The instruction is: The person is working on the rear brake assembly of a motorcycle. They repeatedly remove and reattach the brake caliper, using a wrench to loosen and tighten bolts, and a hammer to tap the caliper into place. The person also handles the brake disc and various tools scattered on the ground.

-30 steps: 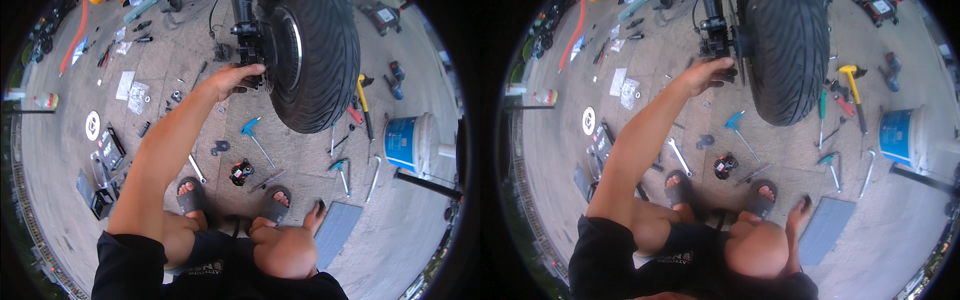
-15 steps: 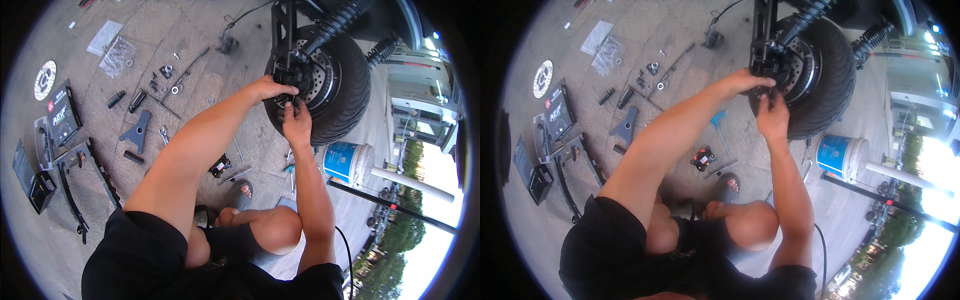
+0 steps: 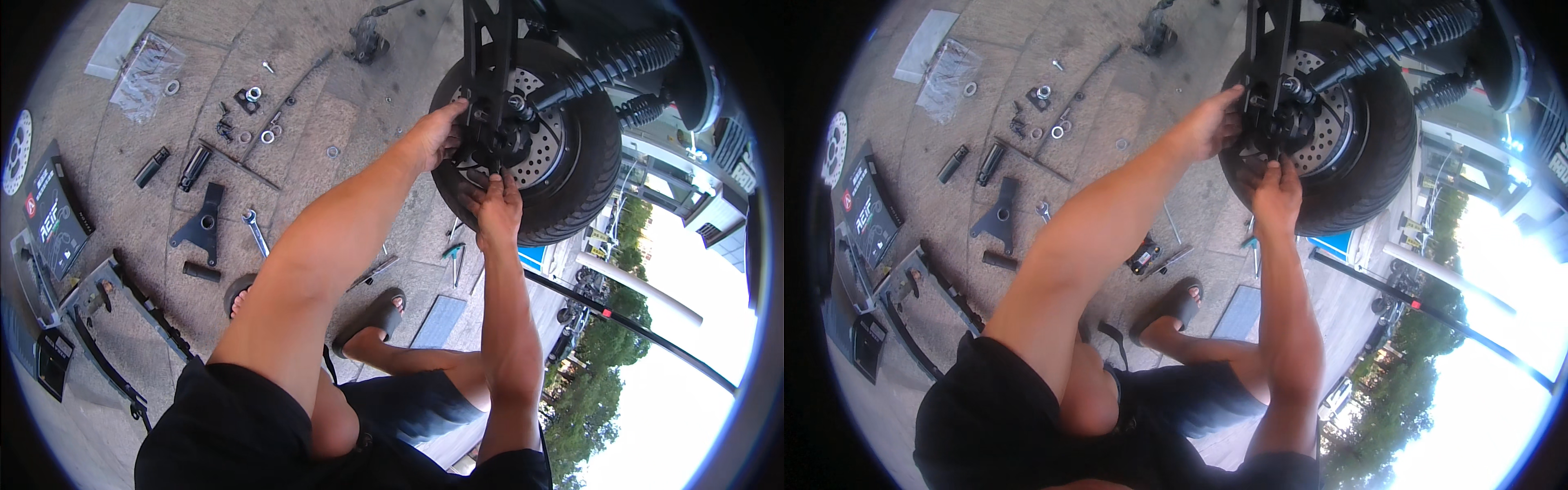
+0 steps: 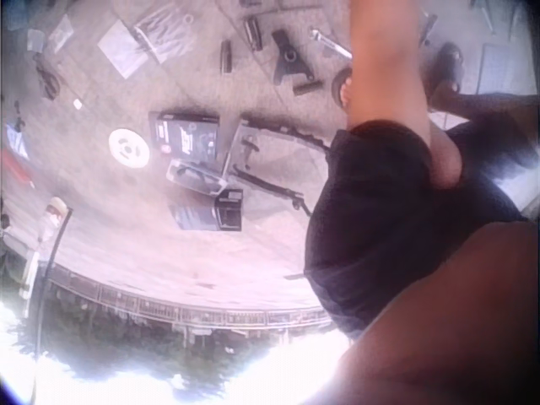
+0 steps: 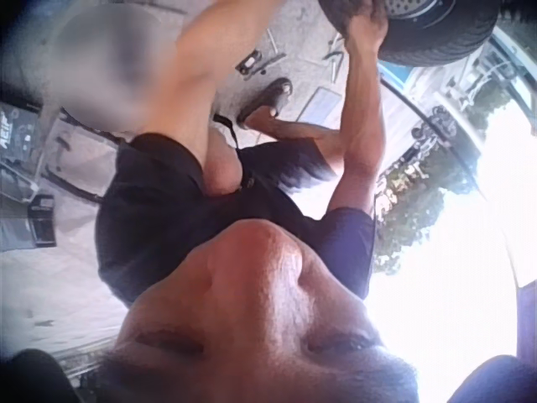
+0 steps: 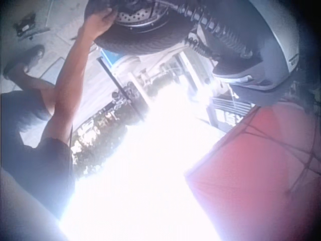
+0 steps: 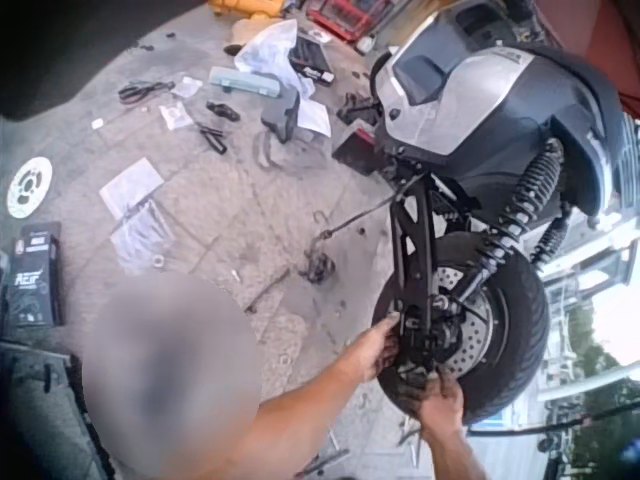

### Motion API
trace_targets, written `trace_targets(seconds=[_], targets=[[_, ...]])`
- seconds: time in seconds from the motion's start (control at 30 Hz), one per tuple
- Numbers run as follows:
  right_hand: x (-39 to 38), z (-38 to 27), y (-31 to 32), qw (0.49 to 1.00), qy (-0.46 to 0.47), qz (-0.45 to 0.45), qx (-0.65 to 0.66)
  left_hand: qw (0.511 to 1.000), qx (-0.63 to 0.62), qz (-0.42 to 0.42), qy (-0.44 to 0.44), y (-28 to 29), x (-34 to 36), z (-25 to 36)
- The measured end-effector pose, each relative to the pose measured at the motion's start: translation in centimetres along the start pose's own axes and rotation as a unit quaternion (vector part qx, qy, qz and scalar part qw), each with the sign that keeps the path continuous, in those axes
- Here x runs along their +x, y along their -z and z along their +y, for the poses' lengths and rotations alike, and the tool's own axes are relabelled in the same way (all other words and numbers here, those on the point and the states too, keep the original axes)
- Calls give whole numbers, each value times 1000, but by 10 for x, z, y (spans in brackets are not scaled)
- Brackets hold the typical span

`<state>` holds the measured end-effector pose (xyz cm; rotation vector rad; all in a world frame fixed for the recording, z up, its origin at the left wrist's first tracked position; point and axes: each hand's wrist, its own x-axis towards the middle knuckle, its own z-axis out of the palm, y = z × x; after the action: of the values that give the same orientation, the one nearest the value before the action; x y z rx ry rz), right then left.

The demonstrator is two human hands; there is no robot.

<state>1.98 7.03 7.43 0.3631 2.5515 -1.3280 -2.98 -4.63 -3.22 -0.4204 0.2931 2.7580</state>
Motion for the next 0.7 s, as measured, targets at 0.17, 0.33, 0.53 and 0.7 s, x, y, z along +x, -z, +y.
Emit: trace_targets(seconds=[0.17, 0.33, 0.53, 0.7], targets=[[-1, -13, 33, 972, 40, -97, -211, 999, 29, 18, 3, -1, 2, 2], [6, -22, 48, 952, 25, -134, -274, 998, 54, -11, 34, 4, 0, 10], [9, -11, 30, 951, 119, -49, -281, 991, 134, 8, 24, 8, -4, 21], [1, -25, 28, 976, 102, 37, -187, 995, 80, -48, 34, 8, -11, 27]])
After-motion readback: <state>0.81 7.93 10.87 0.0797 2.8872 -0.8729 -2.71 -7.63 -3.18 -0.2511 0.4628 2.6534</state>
